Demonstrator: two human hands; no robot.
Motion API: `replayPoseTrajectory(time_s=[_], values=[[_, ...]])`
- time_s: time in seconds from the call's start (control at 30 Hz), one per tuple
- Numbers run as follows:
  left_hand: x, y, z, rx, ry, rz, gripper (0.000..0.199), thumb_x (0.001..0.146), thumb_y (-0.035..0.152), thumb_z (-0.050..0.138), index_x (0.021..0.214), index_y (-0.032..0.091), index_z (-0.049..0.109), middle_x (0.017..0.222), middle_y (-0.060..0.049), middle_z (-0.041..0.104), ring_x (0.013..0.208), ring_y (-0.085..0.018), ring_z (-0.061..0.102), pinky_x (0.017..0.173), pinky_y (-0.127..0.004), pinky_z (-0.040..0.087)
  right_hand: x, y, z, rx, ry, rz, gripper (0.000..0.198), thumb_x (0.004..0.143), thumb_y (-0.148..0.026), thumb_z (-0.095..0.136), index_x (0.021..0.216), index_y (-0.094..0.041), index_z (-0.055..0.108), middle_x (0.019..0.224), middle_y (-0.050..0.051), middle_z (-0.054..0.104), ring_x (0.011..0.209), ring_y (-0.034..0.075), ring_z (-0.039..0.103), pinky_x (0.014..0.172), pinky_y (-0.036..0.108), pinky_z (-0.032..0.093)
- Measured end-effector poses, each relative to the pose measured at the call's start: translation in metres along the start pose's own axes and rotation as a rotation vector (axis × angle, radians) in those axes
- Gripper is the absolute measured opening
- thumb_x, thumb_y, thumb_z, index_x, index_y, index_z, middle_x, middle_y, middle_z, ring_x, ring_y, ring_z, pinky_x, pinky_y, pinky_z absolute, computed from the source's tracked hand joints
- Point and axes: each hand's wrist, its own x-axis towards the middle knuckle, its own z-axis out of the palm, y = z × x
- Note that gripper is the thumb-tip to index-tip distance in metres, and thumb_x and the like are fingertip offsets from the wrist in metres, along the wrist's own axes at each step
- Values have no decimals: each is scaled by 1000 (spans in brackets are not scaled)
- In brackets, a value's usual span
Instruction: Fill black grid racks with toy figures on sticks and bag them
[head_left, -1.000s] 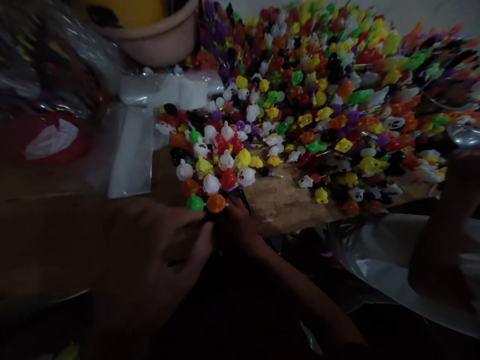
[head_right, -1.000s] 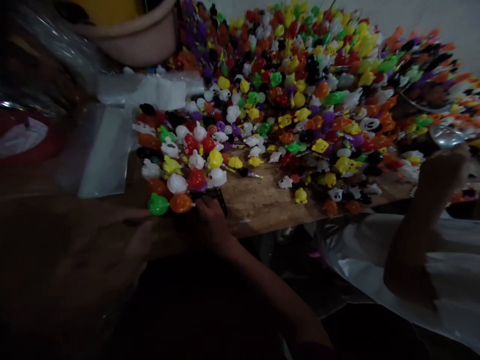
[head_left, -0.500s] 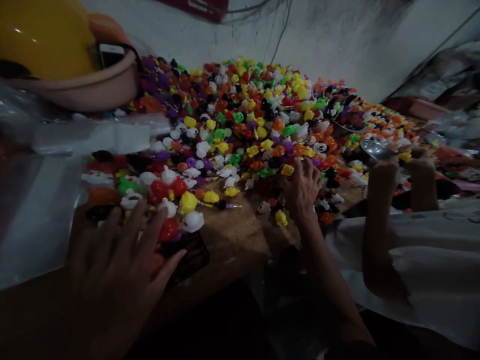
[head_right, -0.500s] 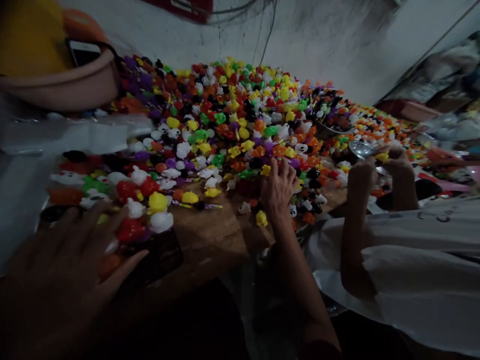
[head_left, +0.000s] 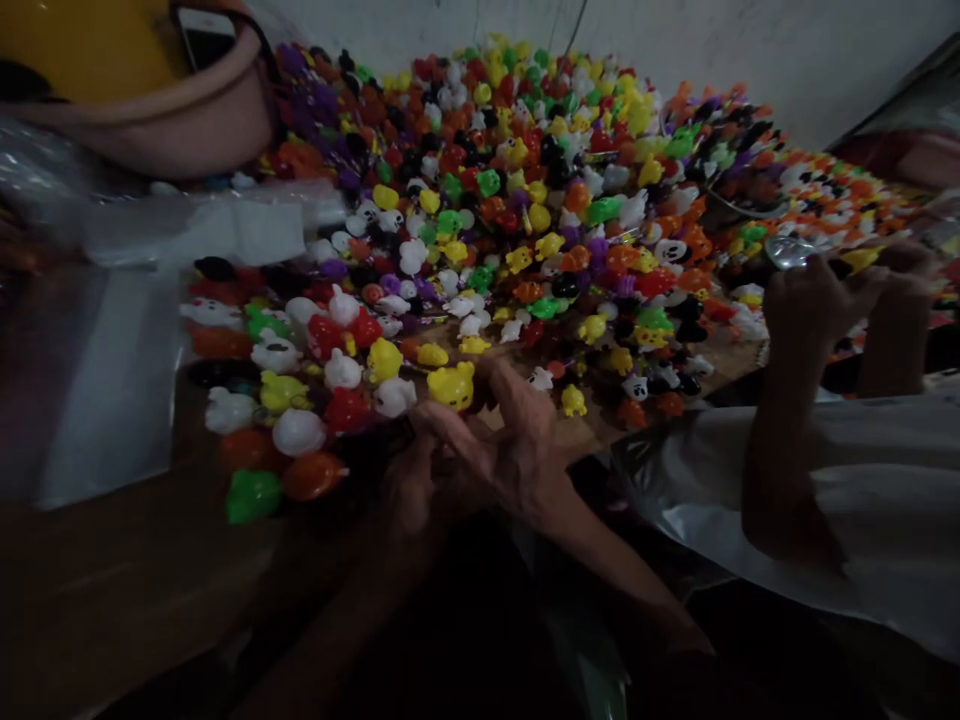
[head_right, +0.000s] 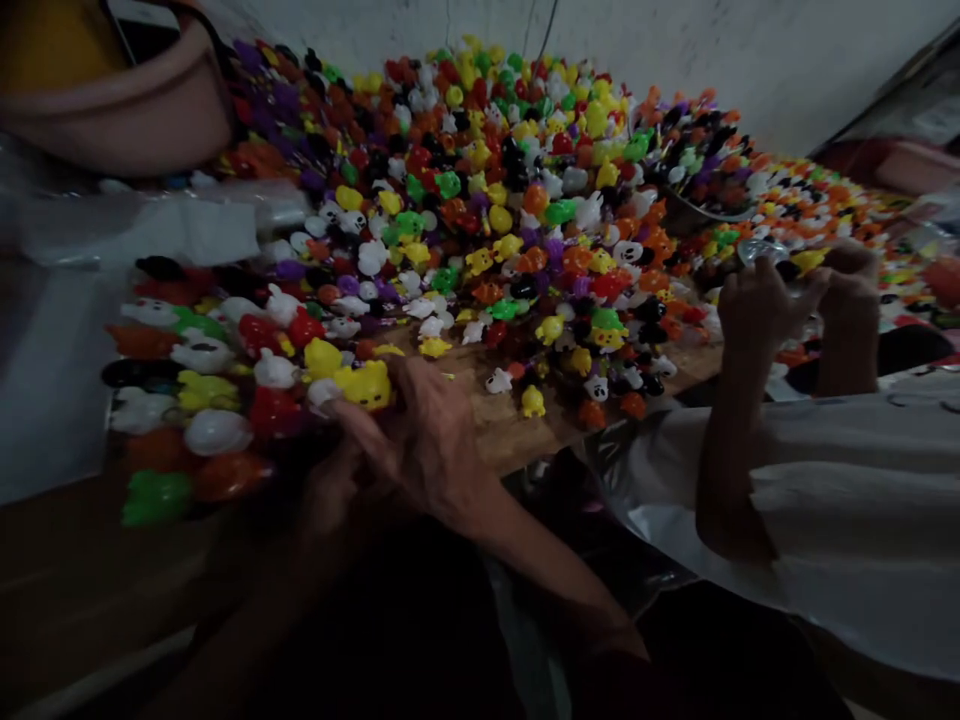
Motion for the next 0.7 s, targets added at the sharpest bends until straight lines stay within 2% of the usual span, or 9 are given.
replayPoseTrajectory(time_s=[0.07,0.13,0.23,0.33,0.43,0.57,0.63,0.7], values=[[-4,-5,-2,7,6,-51,47,91,58,51,108,20,73,90,-8,79,84,-26,75,69,-33,59,-22,-1,2,101,30,133,33,90,-50,68,98,-18,64,77,1,61,66,13,54,60,27,47],[-12,-5,-9,-63,27,-196,45,85,58,57,100,19,73,82,-7,78,73,-24,73,62,-31,57,-41,4,0,245,-10,276,41,86,-54,71,105,-19,64,84,2,65,69,13,57,62,26,50],[-28,-4,-18,-361,-64,-455,50,72,60,71,95,16,70,60,-2,69,48,-18,63,45,-26,50,-67,10,-3,417,-235,423,51,84,-55,72,120,-21,64,108,7,71,88,17,66,77,30,56],[-45,-10,-27,-593,-191,-576,55,69,60,78,97,14,69,52,2,63,40,-14,58,42,-24,47,-89,10,5,516,-483,476,35,90,-49,66,111,-21,72,109,7,74,100,21,69,89,36,56],[-61,-19,-38,-586,-172,-568,47,73,55,79,92,12,70,53,2,62,43,-12,57,44,-21,46,-102,2,24,620,-512,468,25,92,-43,63,100,-23,76,104,4,76,102,22,70,93,39,56],[-74,-25,-51,-417,-131,-512,15,86,28,68,83,13,70,55,4,61,43,-8,53,42,-18,40,-107,-13,41,615,-522,434,18,87,-33,71,102,-24,77,108,4,76,106,22,69,97,40,54],[-77,-25,-54,-310,-88,-435,9,86,15,64,87,15,73,66,3,69,54,-9,62,50,-19,47,-106,-17,43,589,-520,423,17,85,-30,73,100,-24,77,104,3,76,102,23,70,94,41,55],[-80,-20,-59,-194,-40,-323,15,84,9,65,93,16,75,86,-1,77,75,-13,72,69,-21,56,-104,-16,44,567,-459,413,13,84,-30,74,94,-23,77,97,2,76,96,22,71,90,40,57]])
